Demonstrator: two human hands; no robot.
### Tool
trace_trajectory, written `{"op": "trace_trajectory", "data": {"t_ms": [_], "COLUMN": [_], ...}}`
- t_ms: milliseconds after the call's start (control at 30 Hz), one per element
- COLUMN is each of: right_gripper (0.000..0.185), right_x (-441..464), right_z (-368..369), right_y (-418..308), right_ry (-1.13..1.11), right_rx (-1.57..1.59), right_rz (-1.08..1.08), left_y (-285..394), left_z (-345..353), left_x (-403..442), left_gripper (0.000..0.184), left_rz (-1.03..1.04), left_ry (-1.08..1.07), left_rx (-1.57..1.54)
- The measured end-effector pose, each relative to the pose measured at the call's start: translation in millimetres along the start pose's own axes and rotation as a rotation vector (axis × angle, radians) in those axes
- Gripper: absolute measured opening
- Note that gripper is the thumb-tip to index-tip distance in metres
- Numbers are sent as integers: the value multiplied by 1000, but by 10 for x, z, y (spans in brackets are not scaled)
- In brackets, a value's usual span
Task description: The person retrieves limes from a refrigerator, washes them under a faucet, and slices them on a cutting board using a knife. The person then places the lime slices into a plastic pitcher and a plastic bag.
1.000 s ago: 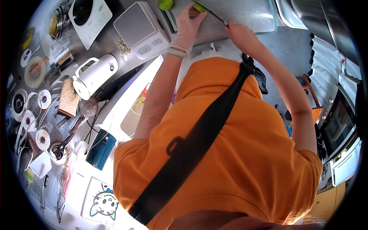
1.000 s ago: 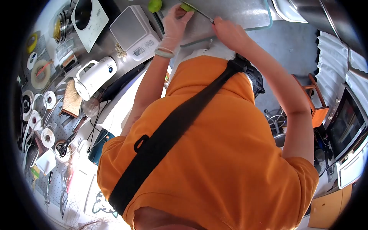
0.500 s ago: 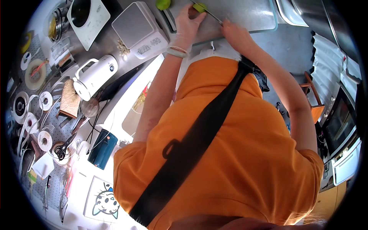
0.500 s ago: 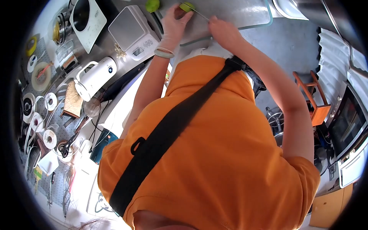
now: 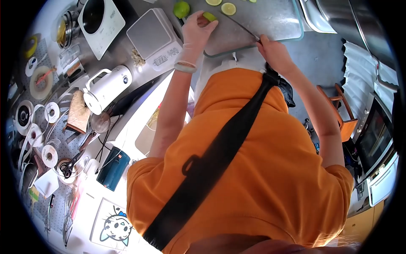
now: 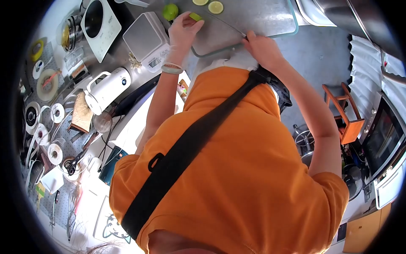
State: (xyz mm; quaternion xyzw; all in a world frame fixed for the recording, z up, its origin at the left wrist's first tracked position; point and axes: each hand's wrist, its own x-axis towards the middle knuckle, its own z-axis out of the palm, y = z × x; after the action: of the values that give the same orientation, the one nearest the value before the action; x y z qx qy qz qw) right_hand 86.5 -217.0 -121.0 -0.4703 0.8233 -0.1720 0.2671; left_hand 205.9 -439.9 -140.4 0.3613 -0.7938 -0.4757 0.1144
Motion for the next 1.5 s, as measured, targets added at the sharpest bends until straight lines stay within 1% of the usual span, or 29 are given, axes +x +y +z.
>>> {"op": "trace_trajectory", "data": {"t_ms": [67,100,167,200,267,400,467,600,667,700,767,800,833,867,967,1033,1100,1133,1200,1233,1300,1333,1400,1433,1467,1500], "right_gripper": [23,23,23,23,24,24,24,24,23,23,21,21,20,20,19,19,18,18,19,19,19,19,20,20,21,22], "right_x": [-78,-109,-159,-179,-212,-255,-266,-300,-308,-321,-311,-309,-321,-325,-342,-349,-387,-401,-379,-369,-364,-360,-357,-358,-359,-360], "right_z": [-77,-91,-125,-128,-119,-139,-121,-103,-93,-97,-128,-136,-134,-136,-165,-187,-204,-193,-166,-165,-170,-187,-211,-196,-178,-164], "right_y": [52,98,197,240,277,226,218,213,236,226,219,220,224,229,214,201,189,196,205,193,171,168,151,156,174,189], "right_ry": [56,56,190,192,217,216,199,216,238,235,278,280,286,292,297,300,300,294,300,302,312,310,303,301,307,315], "right_rx": [53,53,130,128,81,76,75,103,131,130,156,152,157,161,171,179,203,202,186,187,175,175,224,227,218,209], "right_rz": [120,119,169,166,184,191,227,230,226,219,196,185,193,200,224,248,253,252,251,250,245,245,255,255,236,216], "left_y": [43,73,155,207,303,362,361,448,563,620,712,633,504,534,638,765,822,752,544,447,427,413,666,614,547,479], "left_z": [-72,-94,-122,-115,-82,-60,-47,-4,63,121,272,339,403,389,287,154,-37,-61,-60,-36,-16,-48,-322,-436,-517,-580], "left_x": [30,46,99,127,165,193,225,239,268,271,345,412,486,522,510,550,588,603,723,740,697,723,697,657,639,623], "left_gripper": [47,47,49,49,50,50,49,50,53,53,32,32,22,14,11,13,24,24,40,40,45,45,50,50,50,50], "left_rz": [104,104,146,147,52,45,10,28,263,258,688,687,727,766,734,712,440,433,389,389,424,422,259,360,360,322], "left_ry": [-12,-12,-79,-75,-202,-218,-241,-260,-169,-164,10,22,-61,-144,-163,-176,-64,-65,-146,-145,-50,-51,-105,-48,-49,-28], "left_rx": [293,294,545,544,647,684,759,807,834,835,722,725,796,869,926,968,781,780,716,717,628,627,469,459,462,576]}}
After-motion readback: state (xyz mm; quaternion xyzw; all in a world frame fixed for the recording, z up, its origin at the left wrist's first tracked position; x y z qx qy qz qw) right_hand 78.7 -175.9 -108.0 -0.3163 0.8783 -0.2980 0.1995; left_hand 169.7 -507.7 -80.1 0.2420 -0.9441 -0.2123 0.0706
